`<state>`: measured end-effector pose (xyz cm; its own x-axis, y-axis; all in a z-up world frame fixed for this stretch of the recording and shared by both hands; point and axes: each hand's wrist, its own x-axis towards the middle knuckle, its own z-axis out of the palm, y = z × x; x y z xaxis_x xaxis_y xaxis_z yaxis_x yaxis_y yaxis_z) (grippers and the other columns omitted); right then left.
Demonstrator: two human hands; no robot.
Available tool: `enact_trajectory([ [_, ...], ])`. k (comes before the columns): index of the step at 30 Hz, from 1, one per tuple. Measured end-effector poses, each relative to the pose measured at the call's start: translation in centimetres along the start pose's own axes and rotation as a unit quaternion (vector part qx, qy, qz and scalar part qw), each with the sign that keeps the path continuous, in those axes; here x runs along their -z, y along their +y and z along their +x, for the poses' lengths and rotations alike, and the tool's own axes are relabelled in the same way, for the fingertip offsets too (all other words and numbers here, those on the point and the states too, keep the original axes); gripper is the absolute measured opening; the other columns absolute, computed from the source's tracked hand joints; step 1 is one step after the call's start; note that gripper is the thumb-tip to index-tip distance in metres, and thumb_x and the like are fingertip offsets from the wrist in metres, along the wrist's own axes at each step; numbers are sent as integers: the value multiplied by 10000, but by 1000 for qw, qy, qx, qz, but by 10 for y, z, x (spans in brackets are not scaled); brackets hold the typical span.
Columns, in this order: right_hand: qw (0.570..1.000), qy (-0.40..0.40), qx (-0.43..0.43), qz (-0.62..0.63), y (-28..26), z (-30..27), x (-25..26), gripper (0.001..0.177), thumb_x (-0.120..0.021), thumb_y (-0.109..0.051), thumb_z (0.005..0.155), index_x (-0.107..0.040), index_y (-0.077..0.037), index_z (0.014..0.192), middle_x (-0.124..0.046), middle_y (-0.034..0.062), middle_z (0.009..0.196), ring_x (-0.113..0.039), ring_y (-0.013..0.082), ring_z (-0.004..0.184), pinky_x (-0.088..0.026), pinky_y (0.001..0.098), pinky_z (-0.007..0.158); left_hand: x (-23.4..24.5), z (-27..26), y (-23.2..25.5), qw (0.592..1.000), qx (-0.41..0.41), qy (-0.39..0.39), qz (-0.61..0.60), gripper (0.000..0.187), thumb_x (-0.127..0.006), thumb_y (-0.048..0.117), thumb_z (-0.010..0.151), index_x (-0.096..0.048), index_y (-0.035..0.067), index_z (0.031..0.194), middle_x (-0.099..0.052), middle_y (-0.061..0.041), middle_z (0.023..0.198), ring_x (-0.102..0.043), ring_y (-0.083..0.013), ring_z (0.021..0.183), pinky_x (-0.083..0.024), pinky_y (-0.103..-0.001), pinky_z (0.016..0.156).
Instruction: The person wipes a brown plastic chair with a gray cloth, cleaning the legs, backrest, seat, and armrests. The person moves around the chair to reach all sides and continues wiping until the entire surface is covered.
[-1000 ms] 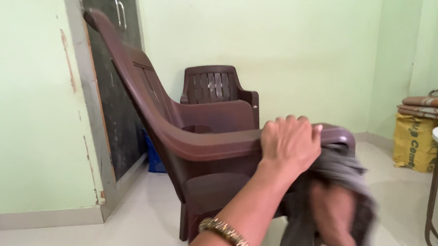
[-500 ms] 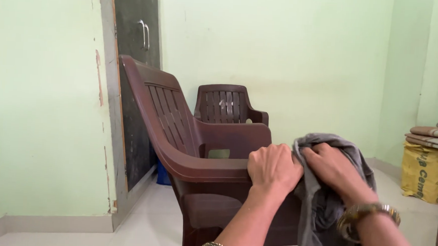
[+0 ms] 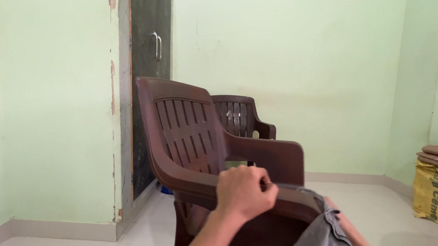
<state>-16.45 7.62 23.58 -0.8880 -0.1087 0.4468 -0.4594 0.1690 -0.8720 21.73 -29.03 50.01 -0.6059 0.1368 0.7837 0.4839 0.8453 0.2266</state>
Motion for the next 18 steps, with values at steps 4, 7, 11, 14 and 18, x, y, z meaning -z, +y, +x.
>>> enact_trajectory([
  [4,995,-50,81,-5,70,-34,-49,457,-437,-239,1022,-572,7,1382,-630,211,1373,-601,317,1248,-430,421,1112,24,7,-35,994,104,-20,-18,259,-632,331,768,-791,133,714,-694,-49,574,-686,-242,539,-552,-418,578],
  [7,971,-83,210,77,72,-49,-118,458,-475,-247,1035,-560,28,1392,-615,234,1397,-589,326,1282,-417,440,1141,47,21,-65,978,205,-41,-19,299,-698,404,743,-824,133,746,-747,-48,679,-736,-228,708,-584,-419,775],
  [11,906,-117,365,182,-7,-120,-228,470,-526,-256,1052,-545,55,1404,-594,264,1427,-573,338,1328,-400,464,1179,50,31,-125,974,208,-80,27,360,-761,457,694,-829,168,898,-787,-59,940,-726,-239,975,-493,-455,1018],
  [14,861,-131,433,232,-143,-131,-263,480,-551,-260,1060,-537,68,1410,-583,279,1443,-565,344,1351,-391,476,1199,63,34,-140,967,207,-105,105,579,-830,470,633,-754,214,1147,-602,-75,1350,-443,-282,1357,-261,-548,1203],
  [18,986,-82,-140,48,-217,-107,-227,467,-577,-343,970,-792,70,998,-752,165,854,-684,252,792,-534,404,766,57,45,-165,899,393,-153,121,958,-839,400,680,-423,149,1505,-115,-212,1650,-25,-428,1559,-150,-657,1218],
])
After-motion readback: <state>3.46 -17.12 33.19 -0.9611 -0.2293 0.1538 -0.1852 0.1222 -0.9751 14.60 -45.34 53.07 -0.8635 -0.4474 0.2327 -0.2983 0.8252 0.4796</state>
